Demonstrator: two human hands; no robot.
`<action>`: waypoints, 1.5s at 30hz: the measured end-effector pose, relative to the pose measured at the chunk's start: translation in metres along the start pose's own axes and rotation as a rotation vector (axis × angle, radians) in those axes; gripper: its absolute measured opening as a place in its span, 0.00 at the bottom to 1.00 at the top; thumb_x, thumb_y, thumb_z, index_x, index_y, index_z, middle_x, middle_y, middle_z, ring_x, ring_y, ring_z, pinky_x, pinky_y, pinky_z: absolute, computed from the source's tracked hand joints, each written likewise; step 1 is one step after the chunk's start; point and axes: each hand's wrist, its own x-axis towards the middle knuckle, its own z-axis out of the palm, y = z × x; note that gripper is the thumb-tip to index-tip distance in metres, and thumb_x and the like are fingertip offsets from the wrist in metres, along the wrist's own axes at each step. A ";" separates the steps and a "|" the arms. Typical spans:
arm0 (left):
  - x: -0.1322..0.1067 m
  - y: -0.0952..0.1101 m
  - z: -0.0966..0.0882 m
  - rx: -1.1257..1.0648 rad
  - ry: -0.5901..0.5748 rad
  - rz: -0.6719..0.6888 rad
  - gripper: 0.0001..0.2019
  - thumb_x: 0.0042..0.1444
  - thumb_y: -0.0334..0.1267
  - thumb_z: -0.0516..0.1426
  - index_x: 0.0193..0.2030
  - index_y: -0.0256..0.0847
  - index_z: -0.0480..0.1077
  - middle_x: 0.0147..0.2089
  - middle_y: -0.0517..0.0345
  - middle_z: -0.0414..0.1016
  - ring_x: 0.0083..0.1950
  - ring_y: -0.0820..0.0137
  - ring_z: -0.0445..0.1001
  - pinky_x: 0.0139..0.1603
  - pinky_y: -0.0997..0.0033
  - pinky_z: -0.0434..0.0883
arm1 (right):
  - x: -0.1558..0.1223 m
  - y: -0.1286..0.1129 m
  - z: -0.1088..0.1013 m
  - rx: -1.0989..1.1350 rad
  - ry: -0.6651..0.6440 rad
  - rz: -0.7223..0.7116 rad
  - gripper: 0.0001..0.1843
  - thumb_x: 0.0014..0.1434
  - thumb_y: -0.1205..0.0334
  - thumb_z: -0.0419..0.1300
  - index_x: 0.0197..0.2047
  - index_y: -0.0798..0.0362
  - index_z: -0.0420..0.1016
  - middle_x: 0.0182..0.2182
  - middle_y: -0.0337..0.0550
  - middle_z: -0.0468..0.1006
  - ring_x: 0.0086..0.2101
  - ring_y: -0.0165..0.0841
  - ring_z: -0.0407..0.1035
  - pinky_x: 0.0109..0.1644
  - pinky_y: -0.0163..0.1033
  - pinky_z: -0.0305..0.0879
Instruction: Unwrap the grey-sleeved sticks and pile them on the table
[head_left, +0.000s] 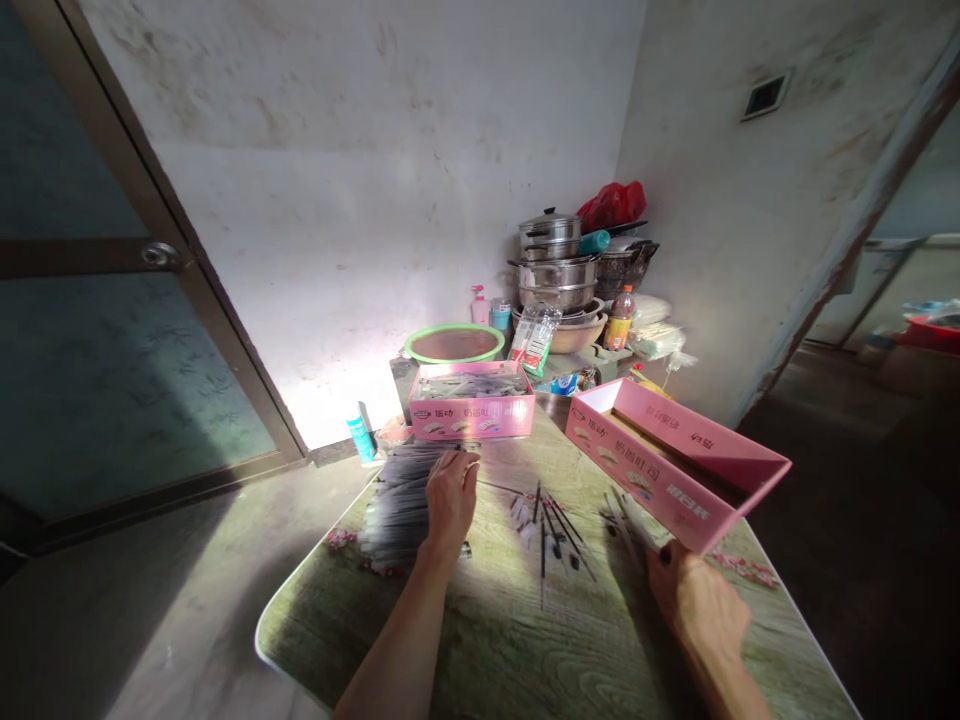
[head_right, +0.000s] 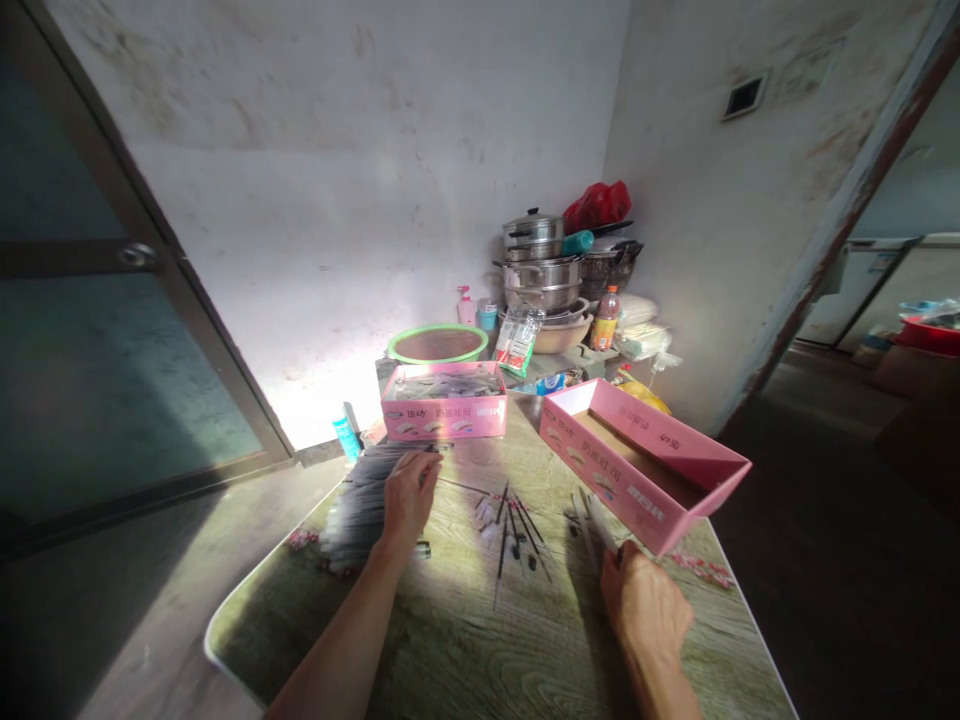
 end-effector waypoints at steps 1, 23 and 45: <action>0.006 -0.007 -0.010 0.051 0.035 -0.013 0.08 0.55 0.34 0.58 0.35 0.47 0.79 0.39 0.51 0.78 0.45 0.57 0.73 0.53 0.60 0.67 | -0.001 -0.001 0.000 0.004 0.012 0.002 0.21 0.65 0.48 0.49 0.42 0.51 0.78 0.33 0.58 0.83 0.34 0.49 0.79 0.31 0.42 0.65; 0.025 -0.077 -0.086 0.581 -0.274 -0.139 0.08 0.53 0.32 0.59 0.32 0.45 0.80 0.37 0.53 0.81 0.43 0.58 0.77 0.45 0.63 0.69 | -0.006 -0.009 0.002 0.123 0.046 -0.012 0.25 0.69 0.47 0.44 0.55 0.51 0.73 0.31 0.52 0.83 0.36 0.48 0.79 0.34 0.42 0.64; -0.035 0.031 0.039 -0.037 -0.625 0.295 0.07 0.58 0.30 0.58 0.36 0.43 0.78 0.45 0.52 0.78 0.49 0.61 0.73 0.53 0.59 0.67 | -0.011 -0.033 0.027 1.456 -0.393 -0.170 0.28 0.58 0.34 0.58 0.25 0.52 0.70 0.15 0.40 0.73 0.11 0.26 0.59 0.13 0.32 0.44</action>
